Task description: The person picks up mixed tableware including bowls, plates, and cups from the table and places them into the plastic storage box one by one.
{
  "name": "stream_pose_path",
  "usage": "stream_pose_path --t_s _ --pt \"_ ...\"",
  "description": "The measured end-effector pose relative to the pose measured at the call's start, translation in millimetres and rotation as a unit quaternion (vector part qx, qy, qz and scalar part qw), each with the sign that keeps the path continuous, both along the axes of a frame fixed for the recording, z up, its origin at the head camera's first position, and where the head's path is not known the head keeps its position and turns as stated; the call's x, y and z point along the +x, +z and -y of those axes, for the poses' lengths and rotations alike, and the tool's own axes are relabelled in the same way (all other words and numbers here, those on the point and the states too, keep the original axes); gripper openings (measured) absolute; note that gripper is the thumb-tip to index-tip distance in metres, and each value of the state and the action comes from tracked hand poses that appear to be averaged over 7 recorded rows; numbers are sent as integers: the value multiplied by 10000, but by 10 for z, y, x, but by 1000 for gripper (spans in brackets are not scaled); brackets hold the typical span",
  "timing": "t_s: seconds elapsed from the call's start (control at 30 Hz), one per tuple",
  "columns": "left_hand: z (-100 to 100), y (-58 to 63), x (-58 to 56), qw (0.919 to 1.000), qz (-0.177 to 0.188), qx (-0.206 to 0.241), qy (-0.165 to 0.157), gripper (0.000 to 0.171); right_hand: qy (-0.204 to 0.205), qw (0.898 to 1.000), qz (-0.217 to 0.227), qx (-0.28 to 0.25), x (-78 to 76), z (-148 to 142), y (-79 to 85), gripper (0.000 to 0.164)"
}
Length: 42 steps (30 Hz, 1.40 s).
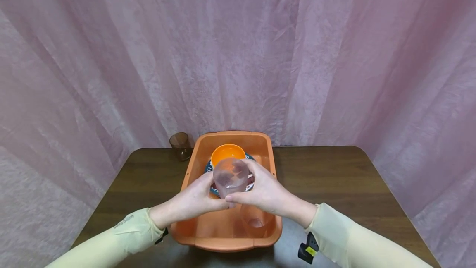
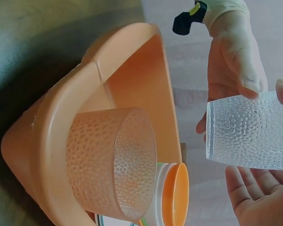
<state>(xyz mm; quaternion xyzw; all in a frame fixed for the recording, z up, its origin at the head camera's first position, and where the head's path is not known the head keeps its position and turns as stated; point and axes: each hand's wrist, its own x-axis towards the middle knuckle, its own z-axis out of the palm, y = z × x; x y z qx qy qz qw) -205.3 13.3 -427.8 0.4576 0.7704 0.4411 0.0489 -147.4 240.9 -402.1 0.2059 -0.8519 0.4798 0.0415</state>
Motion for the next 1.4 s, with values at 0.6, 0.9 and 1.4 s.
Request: stream_pose_path --t_s 0.6,0.9,1.4 --pt "952 104 51 9302 -2531 -2626 414 117 316 9974 618 180 -55 139 -19 79" --pt "1357 25 117 9229 -2588 -2728 826 116 765 9922 981 -55 -87 367 -83 79" --pt "1662 -56 175 9294 -2462 -2530 1075 119 971 9769 1836 -502 -33 862 -269 75"
